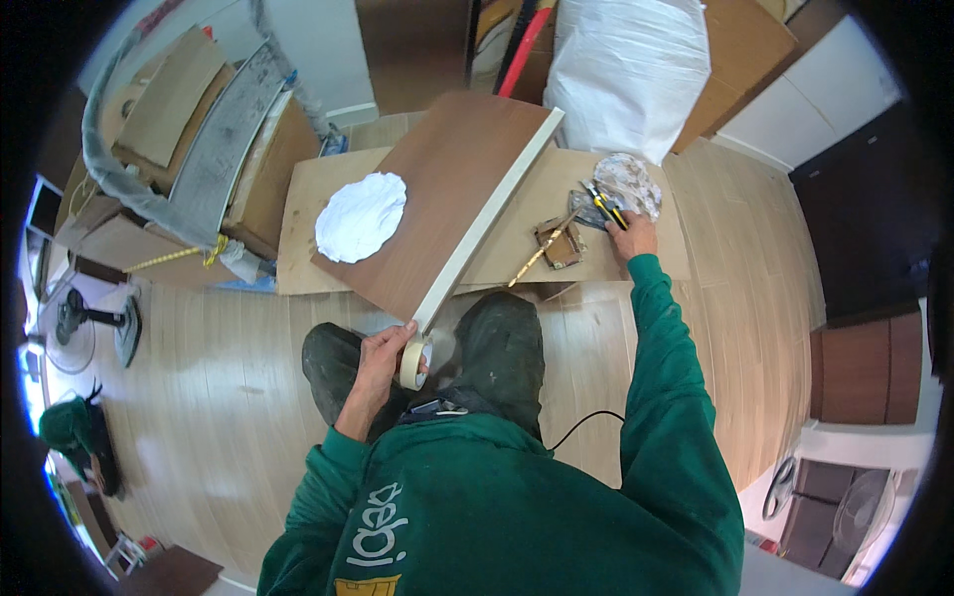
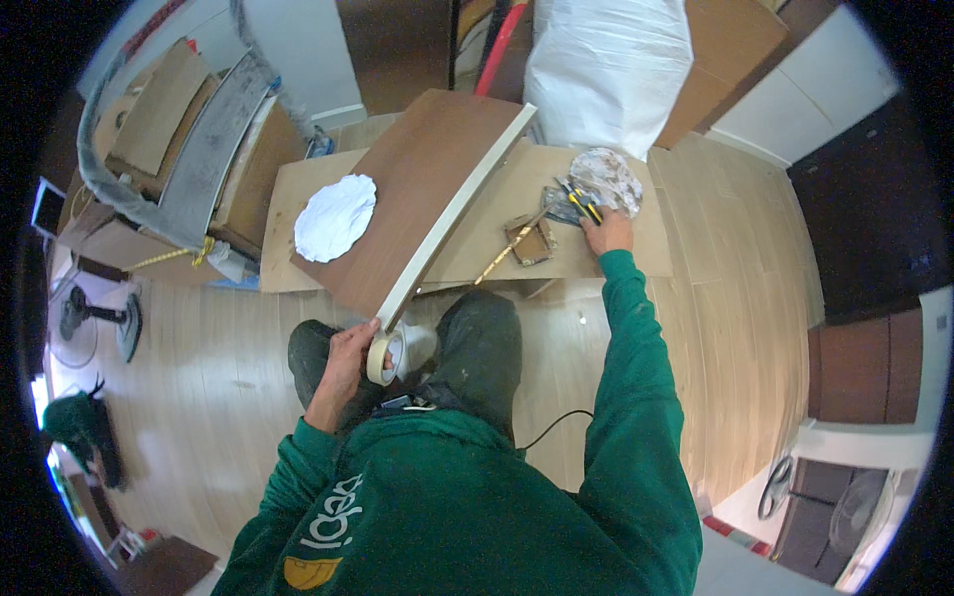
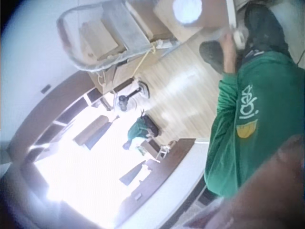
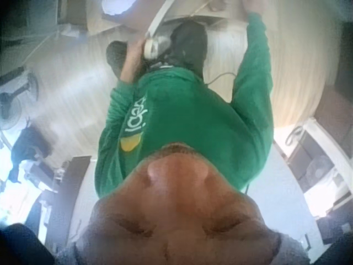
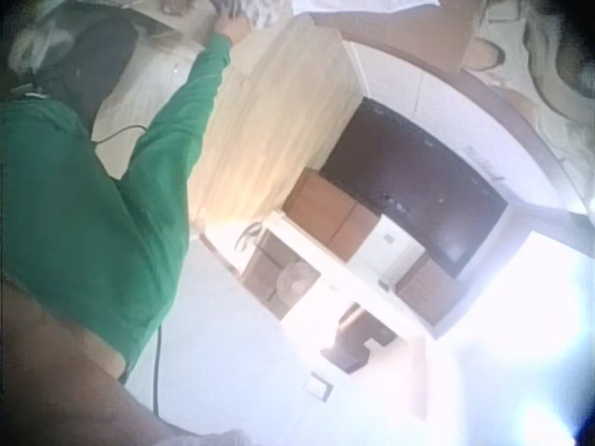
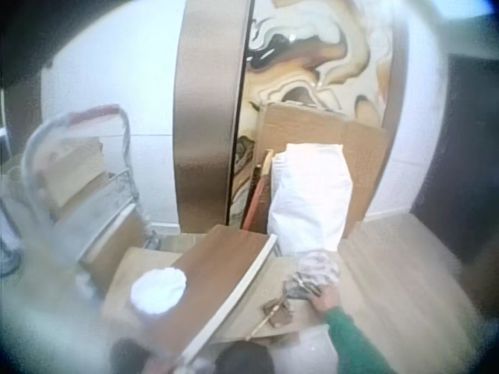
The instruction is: The person kneels on the floor and applies a strip of edge banding to the side of a wooden board. They use a utility knife to cut the tape and a small brush to smooth the edge banding onto the board.
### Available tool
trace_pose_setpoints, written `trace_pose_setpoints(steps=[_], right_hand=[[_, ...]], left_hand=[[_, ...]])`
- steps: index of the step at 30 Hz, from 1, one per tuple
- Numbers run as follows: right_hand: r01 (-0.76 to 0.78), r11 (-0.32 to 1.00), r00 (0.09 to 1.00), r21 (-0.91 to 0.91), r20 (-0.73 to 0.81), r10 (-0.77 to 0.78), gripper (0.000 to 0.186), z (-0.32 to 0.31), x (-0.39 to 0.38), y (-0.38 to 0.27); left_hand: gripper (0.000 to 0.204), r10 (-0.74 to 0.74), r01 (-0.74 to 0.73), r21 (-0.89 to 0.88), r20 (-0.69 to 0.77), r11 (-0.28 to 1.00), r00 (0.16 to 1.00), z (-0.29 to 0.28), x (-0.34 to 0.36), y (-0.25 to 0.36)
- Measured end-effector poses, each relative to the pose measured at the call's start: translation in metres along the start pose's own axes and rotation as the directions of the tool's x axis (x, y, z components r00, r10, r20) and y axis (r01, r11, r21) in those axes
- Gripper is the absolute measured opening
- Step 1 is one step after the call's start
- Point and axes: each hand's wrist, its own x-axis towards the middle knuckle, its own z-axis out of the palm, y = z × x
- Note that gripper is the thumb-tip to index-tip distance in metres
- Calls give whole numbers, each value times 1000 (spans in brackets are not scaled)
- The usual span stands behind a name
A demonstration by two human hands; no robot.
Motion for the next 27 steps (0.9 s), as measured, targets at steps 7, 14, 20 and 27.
trace_pose_setpoints(steps=[7, 14, 20, 27], right_hand=[[57, 980, 995, 188, -89, -41, 46, -16, 7, 17], [-148, 645, 948, 750, 293, -123, 46, -98, -113, -84], [-217, 685, 735, 695, 578, -354, 41, -121, -226, -189], [439, 758, 713, 483, 327, -620, 38, -127, -248, -244]], left_hand=[[32, 35, -39, -83, -46, 996, 998, 1, -6, -12], [22, 53, -54, -118, -15, 992, 998, -7, -15, -14], [25, 68, -70, -83, -26, 994, 997, -7, -21, -10], [30, 141, -140, 15, -76, 990, 987, -7, -26, -12]])
